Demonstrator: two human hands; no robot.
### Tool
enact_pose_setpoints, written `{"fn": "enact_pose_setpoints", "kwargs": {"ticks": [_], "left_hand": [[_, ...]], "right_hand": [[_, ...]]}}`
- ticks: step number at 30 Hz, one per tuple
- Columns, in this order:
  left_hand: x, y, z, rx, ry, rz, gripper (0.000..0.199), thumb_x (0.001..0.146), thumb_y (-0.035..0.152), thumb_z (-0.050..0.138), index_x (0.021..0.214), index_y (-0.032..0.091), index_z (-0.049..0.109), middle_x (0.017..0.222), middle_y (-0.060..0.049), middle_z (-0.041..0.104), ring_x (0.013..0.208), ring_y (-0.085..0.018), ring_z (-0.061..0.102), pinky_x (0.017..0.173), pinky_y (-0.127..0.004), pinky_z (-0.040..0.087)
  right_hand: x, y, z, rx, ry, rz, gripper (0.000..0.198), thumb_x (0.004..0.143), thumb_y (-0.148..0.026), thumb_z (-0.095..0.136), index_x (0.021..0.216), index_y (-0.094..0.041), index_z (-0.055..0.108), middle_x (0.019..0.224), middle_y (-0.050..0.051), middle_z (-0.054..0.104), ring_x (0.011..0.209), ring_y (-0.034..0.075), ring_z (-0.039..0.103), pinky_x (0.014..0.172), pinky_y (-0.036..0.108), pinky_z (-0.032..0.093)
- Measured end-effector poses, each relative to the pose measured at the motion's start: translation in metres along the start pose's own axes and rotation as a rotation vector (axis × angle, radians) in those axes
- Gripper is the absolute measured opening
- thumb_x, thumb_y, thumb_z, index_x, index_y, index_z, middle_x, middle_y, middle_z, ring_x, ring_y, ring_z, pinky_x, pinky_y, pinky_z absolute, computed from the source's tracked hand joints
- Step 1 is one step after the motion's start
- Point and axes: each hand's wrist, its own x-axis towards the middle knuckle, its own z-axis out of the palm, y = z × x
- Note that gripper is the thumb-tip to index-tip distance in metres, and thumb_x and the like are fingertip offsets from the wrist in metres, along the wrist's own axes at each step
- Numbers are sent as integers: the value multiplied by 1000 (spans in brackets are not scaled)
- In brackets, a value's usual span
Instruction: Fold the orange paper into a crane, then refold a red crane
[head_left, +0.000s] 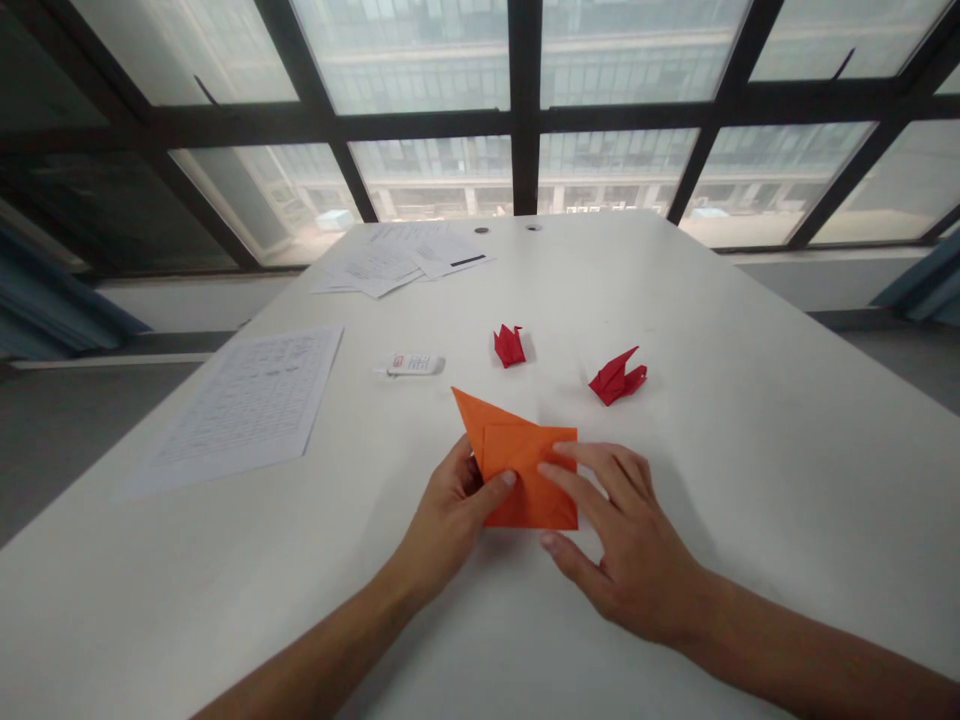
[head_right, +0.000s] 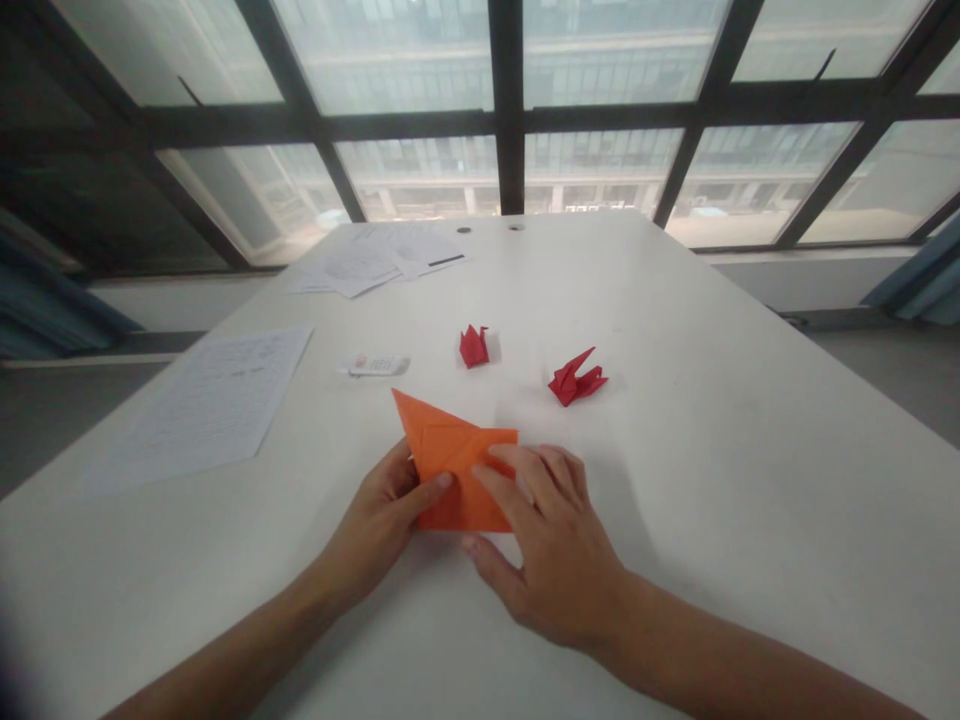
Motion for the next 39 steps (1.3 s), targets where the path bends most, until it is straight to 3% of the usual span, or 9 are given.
{"fn": "enact_pose_setpoints", "kwargs": {"ticks": [3, 6, 10, 13, 16, 18, 20, 23, 39], "left_hand": [[3, 3, -5, -11, 4, -51, 47, 92, 29, 71, 135, 23, 53, 130, -13, 70, 110, -28, 73, 91, -41, 60], [4, 5, -9, 55, -31, -107, 53, 91, 28, 71, 139, 23, 47, 121, -13, 74, 99, -26, 75, 87, -40, 61], [4, 2, -11, 413, -26, -84, 70, 93, 26, 65, 154, 26, 31, 117, -11, 74, 93, -25, 75, 84, -42, 61], [2, -6, -11, 820, 79, 70, 90, 90, 21, 65, 162, 30, 12, 136, -13, 64, 112, -28, 69, 97, -49, 57], [2, -8, -15, 1183, 151, 291, 99, 85, 22, 74, 163, 30, 13, 162, -15, 36, 145, -36, 41, 115, -57, 43], [2, -4, -19, 1331, 103, 395, 87, 86, 25, 74, 159, 28, 27, 166, -14, 28, 150, -36, 31, 118, -57, 39], [2, 3, -22, 1386, -94, 447, 68, 91, 35, 72, 151, 27, 40, 160, -13, 41, 144, -32, 41, 117, -53, 41], [1, 12, -24, 1396, -385, 442, 78, 84, 64, 72, 146, 27, 45, 149, -11, 55, 134, -32, 52, 114, -53, 44], [1, 16, -30, 1386, -428, 493, 29, 106, 36, 46, 128, 21, 59, 129, -8, 72, 131, -26, 61, 110, -46, 48]], "right_hand": [[5, 12, 1, 73, 57, 164, 58, 94, -33, 62, 147, -17, 45, 152, 17, 49, 139, 33, 43, 115, 54, 36], [10, 24, 2, 287, -23, 329, 56, 96, -36, 61, 147, -24, 43, 139, 13, 61, 128, 29, 56, 107, 51, 45], [14, 30, 6, 374, -130, 470, 43, 94, -30, 62, 136, -30, 55, 128, 6, 69, 114, 27, 64, 96, 46, 50], [15, 28, 9, 282, -159, 404, 33, 92, -22, 62, 124, -29, 64, 122, 5, 72, 112, 27, 64, 101, 47, 45], [15, 28, 10, 202, -170, 354, 32, 90, -16, 62, 120, -27, 66, 115, 5, 74, 109, 27, 64, 101, 49, 42], [15, 30, 11, 153, -163, 330, 30, 89, -15, 63, 116, -25, 67, 112, 5, 74, 108, 27, 63, 98, 50, 41], [15, 33, 11, 120, -153, 312, 25, 90, -17, 63, 113, -25, 68, 109, 6, 74, 106, 28, 63, 96, 49, 41], [15, 37, 12, 111, -136, 300, 20, 94, -22, 61, 113, -24, 67, 111, 7, 73, 108, 28, 62, 96, 49, 41], [13, 46, 11, 256, -87, 243, 29, 106, -29, 40, 124, -25, 62, 123, 7, 70, 119, 26, 61, 103, 47, 41]]}}
